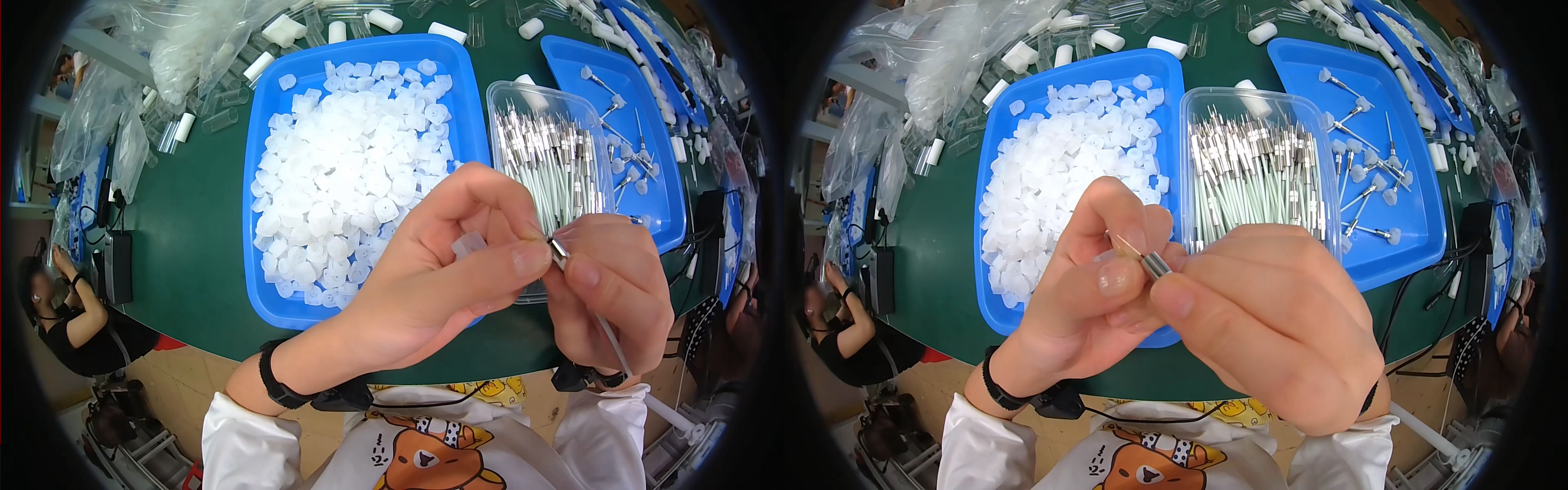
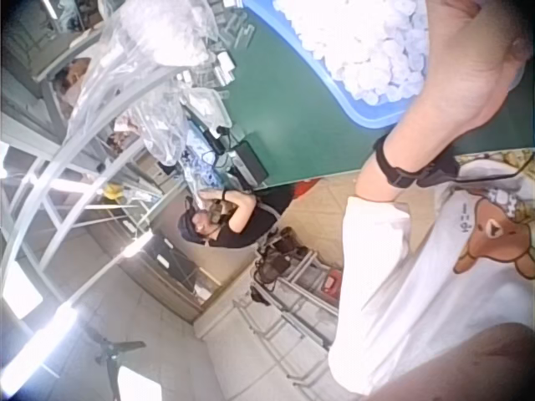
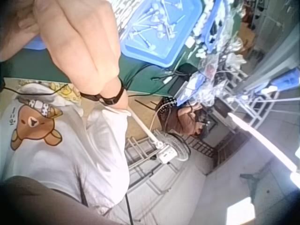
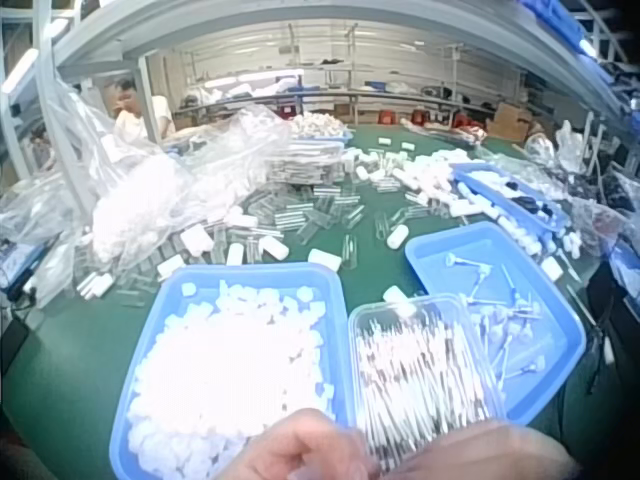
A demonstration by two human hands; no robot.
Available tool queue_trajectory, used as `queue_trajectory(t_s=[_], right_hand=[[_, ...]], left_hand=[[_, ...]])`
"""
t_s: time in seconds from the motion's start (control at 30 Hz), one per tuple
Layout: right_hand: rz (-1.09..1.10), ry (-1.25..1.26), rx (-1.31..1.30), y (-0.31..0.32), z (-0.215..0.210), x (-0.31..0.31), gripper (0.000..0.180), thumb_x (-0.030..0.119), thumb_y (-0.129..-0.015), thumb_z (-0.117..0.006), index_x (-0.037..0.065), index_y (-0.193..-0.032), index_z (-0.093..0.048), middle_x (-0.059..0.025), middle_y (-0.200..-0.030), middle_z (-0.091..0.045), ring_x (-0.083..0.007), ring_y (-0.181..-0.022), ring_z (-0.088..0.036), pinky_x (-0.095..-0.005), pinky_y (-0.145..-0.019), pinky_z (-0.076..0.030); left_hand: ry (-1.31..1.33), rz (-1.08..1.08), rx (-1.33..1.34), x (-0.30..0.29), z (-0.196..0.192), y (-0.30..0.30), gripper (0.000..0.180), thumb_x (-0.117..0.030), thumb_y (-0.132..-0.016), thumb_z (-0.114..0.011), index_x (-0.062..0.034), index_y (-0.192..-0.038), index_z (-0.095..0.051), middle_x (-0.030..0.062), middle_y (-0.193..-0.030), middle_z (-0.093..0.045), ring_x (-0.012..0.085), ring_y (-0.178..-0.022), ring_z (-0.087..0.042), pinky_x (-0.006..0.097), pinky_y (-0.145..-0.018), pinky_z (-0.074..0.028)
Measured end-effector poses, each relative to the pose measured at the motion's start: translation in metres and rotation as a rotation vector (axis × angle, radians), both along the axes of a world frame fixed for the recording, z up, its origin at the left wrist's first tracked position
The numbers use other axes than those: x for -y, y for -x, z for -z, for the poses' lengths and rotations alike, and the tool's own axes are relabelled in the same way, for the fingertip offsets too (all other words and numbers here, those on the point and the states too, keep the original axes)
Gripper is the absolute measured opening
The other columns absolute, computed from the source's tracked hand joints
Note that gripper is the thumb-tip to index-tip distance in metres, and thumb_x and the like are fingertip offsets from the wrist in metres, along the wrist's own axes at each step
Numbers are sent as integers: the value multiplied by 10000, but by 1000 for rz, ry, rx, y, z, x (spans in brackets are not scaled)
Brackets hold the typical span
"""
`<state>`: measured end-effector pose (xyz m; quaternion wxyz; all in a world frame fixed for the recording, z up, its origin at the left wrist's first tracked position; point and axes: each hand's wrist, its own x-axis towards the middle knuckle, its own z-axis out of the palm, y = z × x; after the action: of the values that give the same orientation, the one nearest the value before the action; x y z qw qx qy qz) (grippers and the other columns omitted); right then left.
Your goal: Assembling small white plastic caps and components onto metal pins/needles.
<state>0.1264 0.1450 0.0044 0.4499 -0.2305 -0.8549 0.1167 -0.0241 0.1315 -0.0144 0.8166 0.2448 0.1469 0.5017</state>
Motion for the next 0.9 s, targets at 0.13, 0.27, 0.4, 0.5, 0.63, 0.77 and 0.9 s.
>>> queue_trajectory(t_s=[0.13, 0.27, 0.4, 0.5, 0.63, 0.77, 0.9], right_hand=[[12, -3, -30, 2, 2, 0, 351, -109, -634, -561, 8, -946, -451, -123, -761, -524, -223, -620, -511, -319, -539, -450], [12, -1, -40, 3, 3, -1, 349, -104, -636, -566, 9, -947, -454, -125, -766, -525, -223, -618, -515, -315, -537, -447], [-51, 64, -104, 4, 4, -5, 305, -78, -664, -559, 13, -933, -450, -116, -740, -522, -204, -593, -509, -306, -533, -447], [-73, 114, -174, 5, 4, -5, 250, -36, -698, -550, 22, -914, -439, -104, -713, -514, -184, -571, -500, -293, -523, -445], [-92, 136, -179, 2, 1, -6, 201, 22, -732, -542, 33, -895, -426, -95, -704, -506, -168, -571, -496, -275, -504, -436], [-119, 170, -211, 2, 0, -6, 196, 62, -737, -554, 42, -885, -426, -91, -709, -506, -162, -583, -495, -271, -503, -423], [-152, 212, -251, 2, -1, -5, 207, 87, -730, -573, 51, -873, -428, -83, -700, -503, -158, -585, -489, -272, -510, -414]], left_hand=[[5, -2, -4, 0, 0, 0, 144, -110, -763, -497, -102, -833, -372, -6, -680, -347, 58, -499, -282, 196, -454, -245], [19, -7, -8, 1, 0, 0, 139, -113, -766, -493, -105, -832, -370, -4, -695, -358, 58, -496, -281, 196, -455, -245], [47, 42, 23, 0, -1, 3, 151, -108, -755, -496, -99, -825, -363, -2, -701, -349, 59, -523, -291, 197, -459, -244], [66, 6, -48, 0, -6, 3, 168, -99, -738, -501, -83, -830, -361, 0, -699, -328, 63, -557, -293, 196, -460, -238], [-52, 47, -75, -6, -10, 10, 158, -94, -730, -501, -63, -831, -383, -3, -699, -311, 68, -569, -278, 198, -456, -232], [-53, -3, -89, -3, -12, 7, 157, -132, -736, -530, -50, -817, -423, -12, -696, -313, 67, -562, -265, 194, -451, -228], [-65, 15, -105, -3, -14, 7, 184, -176, -734, -559, -50, -808, -447, -19, -689, -313, 68, -565, -262, 187, -450, -224]])
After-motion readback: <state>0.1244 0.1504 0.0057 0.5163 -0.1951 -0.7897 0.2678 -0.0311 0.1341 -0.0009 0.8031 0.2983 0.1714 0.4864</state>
